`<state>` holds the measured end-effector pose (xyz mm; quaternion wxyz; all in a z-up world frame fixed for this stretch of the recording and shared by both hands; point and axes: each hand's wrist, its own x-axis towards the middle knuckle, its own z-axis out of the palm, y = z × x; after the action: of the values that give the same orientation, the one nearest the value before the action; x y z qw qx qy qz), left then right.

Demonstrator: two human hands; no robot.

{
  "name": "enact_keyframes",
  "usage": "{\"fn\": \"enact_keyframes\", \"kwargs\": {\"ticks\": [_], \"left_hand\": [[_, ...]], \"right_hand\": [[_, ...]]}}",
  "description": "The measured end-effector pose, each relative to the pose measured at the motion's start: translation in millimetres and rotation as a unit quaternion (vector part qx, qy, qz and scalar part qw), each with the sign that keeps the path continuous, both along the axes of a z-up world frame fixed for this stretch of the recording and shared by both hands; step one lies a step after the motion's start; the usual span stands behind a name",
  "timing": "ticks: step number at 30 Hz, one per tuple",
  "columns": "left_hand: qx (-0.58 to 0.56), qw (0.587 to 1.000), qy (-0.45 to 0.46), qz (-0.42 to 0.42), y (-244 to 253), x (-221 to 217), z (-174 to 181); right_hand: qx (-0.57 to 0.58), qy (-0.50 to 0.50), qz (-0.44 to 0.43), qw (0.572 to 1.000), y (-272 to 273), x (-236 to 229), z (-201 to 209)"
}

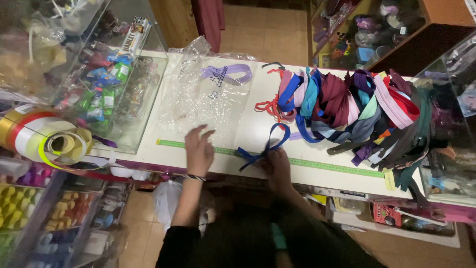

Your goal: The person measures zippers against a ruler on a glass counter and organizes them.

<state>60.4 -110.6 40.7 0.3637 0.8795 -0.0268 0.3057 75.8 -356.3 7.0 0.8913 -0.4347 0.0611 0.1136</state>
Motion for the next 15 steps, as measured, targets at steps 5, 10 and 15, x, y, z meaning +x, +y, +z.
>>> {"fn": "enact_keyframes", "kwargs": {"ticks": [5,10,15], "left_hand": [[0.158,0.974,0.037,0.16,68,-17,-1],[0.184,0.966,0.034,0.181,85,5,-23],[0.2,0.965,-0.005,0.167,77,23,-33]], "right_hand": [[-0.064,-0.005,-0.146,0.987,-19,-1,2],[-0.122,-0.017,-0.121,0.985,-16,-3,5],[-0.11,-0.017,-0.083,0.99,-11,-11,12]]}}
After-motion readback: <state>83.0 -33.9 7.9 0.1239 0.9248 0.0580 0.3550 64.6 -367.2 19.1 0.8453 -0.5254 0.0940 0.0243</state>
